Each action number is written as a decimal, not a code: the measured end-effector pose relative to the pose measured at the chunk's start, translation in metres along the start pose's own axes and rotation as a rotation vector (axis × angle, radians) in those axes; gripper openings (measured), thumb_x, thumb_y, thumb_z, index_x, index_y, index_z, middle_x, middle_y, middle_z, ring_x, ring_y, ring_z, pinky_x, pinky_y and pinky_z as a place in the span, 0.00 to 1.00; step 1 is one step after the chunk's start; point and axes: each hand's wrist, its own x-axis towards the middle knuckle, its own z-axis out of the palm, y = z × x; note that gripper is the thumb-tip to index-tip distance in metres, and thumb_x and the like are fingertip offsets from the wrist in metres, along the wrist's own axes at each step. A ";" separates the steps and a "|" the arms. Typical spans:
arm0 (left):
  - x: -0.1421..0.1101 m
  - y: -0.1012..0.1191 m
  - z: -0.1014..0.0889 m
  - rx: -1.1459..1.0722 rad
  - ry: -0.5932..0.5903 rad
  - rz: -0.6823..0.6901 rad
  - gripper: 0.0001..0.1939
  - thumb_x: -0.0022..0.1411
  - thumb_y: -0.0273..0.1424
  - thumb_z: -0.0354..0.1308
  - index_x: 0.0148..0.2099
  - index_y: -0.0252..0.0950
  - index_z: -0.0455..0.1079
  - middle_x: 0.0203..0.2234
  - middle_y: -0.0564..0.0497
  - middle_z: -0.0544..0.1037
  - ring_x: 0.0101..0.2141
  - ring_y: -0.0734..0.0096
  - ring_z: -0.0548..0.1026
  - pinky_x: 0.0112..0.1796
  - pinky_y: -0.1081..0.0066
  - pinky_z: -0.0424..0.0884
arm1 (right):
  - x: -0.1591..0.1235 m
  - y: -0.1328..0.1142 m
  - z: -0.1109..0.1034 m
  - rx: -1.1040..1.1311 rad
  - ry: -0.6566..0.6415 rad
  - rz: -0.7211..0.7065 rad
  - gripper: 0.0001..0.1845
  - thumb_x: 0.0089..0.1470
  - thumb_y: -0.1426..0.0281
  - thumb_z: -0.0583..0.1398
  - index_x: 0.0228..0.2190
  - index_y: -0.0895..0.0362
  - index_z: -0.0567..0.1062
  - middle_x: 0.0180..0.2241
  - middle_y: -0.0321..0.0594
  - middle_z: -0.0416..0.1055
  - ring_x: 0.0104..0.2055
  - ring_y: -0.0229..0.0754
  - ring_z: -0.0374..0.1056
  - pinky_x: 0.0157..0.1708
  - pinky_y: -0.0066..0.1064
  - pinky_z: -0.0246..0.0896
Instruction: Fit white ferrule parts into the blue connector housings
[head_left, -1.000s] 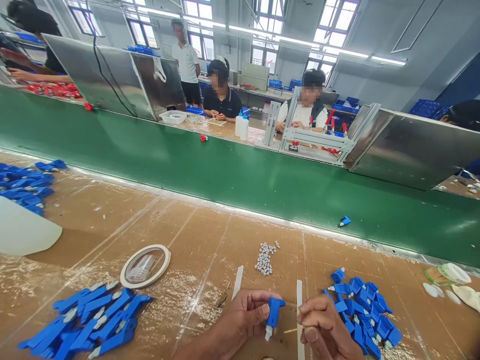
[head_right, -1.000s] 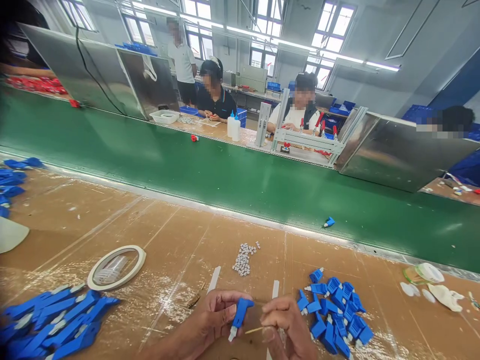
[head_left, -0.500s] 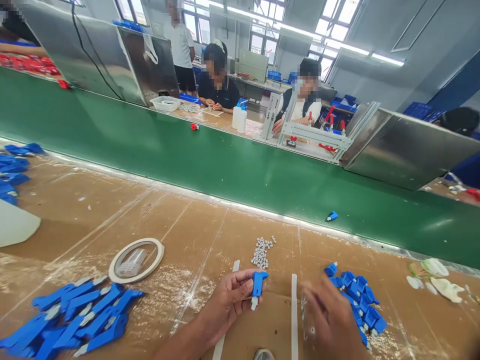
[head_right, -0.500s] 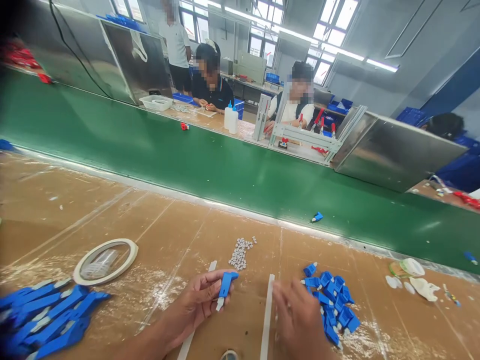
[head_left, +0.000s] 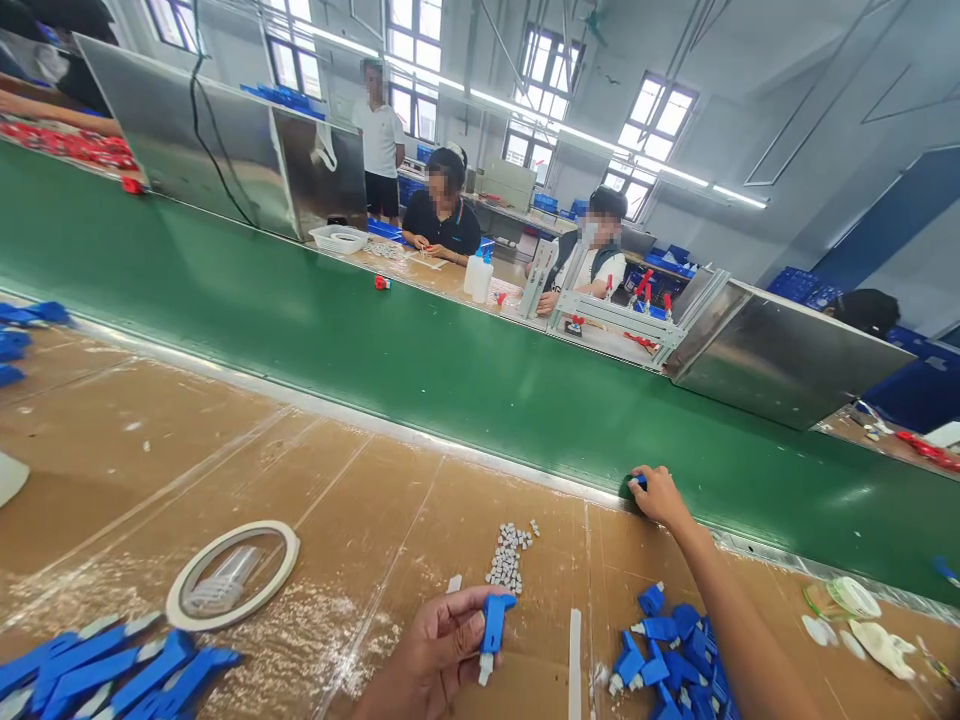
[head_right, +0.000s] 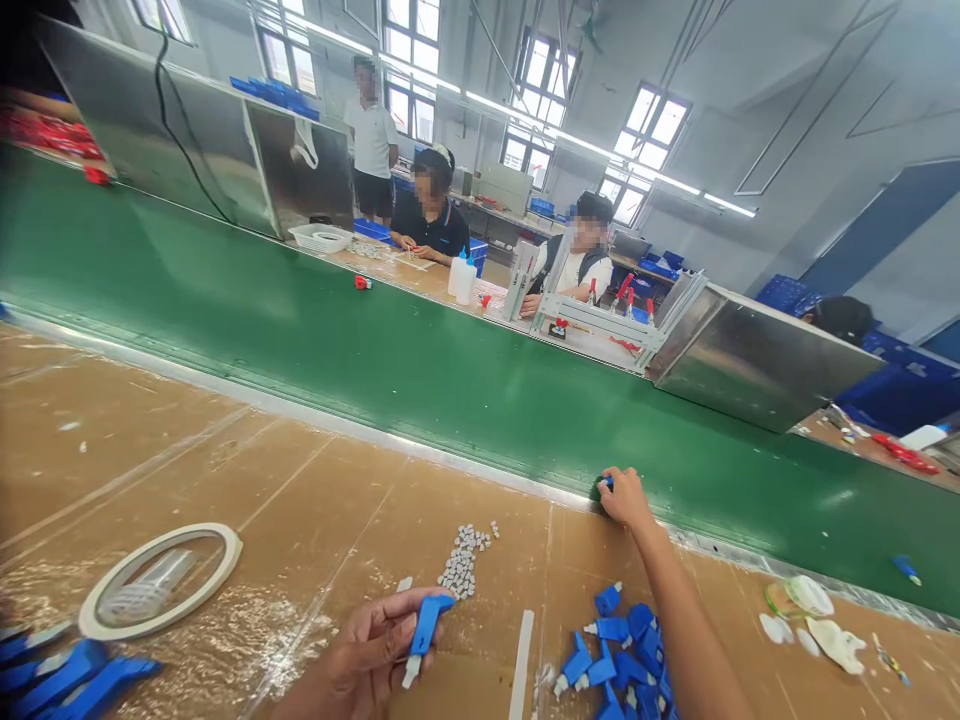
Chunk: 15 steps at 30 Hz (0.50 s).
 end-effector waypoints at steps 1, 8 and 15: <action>-0.002 0.004 0.001 -0.025 0.016 0.016 0.23 0.46 0.35 0.75 0.45 0.31 0.80 0.27 0.46 0.79 0.25 0.74 0.75 0.26 0.78 0.67 | -0.006 0.000 -0.002 0.014 -0.013 -0.037 0.13 0.63 0.66 0.61 0.47 0.58 0.74 0.50 0.43 0.73 0.49 0.48 0.71 0.48 0.47 0.69; -0.010 0.037 0.005 -0.170 0.138 0.134 0.19 0.43 0.30 0.76 0.40 0.33 0.81 0.29 0.47 0.80 0.28 0.74 0.76 0.31 0.77 0.72 | -0.099 -0.012 -0.033 0.163 -0.188 -0.410 0.12 0.57 0.65 0.61 0.43 0.50 0.79 0.43 0.43 0.76 0.48 0.50 0.72 0.51 0.41 0.67; -0.001 0.026 0.008 -0.112 0.145 0.133 0.19 0.44 0.32 0.76 0.40 0.32 0.81 0.27 0.48 0.80 0.27 0.74 0.76 0.28 0.78 0.71 | -0.107 -0.079 -0.031 0.293 -0.081 -0.457 0.14 0.62 0.72 0.54 0.44 0.58 0.77 0.39 0.46 0.77 0.39 0.47 0.73 0.40 0.37 0.68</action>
